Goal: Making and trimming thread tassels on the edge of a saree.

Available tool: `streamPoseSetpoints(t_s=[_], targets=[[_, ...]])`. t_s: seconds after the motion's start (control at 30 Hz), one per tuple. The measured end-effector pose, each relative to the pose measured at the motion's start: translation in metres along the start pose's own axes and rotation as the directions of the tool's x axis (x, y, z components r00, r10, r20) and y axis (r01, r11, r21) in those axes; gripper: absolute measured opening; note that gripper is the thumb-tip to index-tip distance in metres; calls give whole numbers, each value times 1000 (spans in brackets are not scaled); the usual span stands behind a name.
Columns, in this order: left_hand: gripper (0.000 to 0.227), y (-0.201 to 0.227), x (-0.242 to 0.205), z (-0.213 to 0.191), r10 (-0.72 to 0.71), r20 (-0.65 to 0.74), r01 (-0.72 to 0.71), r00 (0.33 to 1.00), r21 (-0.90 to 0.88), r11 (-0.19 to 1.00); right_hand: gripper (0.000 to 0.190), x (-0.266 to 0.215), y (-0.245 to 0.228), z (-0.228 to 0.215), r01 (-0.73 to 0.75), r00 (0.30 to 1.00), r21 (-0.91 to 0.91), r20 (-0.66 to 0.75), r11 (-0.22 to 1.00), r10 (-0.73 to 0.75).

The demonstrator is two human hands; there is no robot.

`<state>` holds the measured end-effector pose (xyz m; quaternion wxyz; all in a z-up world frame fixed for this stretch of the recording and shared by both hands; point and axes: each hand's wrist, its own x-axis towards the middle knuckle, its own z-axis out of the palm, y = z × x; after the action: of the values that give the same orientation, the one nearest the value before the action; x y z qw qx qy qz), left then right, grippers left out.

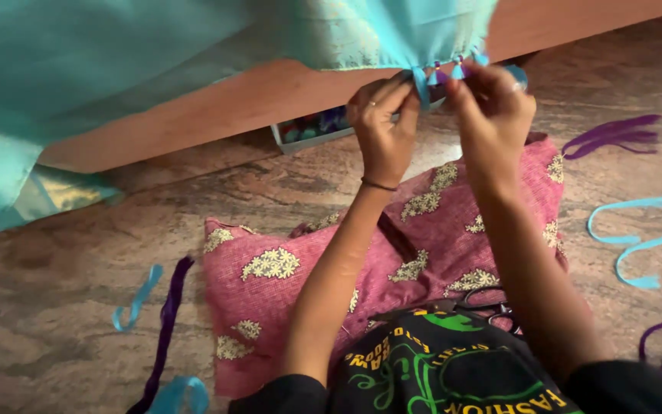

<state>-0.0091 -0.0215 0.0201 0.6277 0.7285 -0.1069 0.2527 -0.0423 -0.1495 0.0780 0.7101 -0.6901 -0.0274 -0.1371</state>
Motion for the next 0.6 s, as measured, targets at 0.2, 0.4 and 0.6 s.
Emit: streamPoseSetpoints(t_s=[0.2, 0.4, 0.6], targets=[[14, 8, -2, -9, 280, -85, -214, 956, 453, 866, 22, -10, -8, 17, 126, 992, -193, 5, 973, -127], [13, 8, -1, -26, 365, -37, -275, 930, 588, 760, 18, 5, 0, 30, 42, 999, -175, 41, 984, -35], [12, -6, -2, -13, 183, -135, -136, 974, 301, 944, 22, 11, 23, 13, 26, 1000, -208, -2, 978, -27]])
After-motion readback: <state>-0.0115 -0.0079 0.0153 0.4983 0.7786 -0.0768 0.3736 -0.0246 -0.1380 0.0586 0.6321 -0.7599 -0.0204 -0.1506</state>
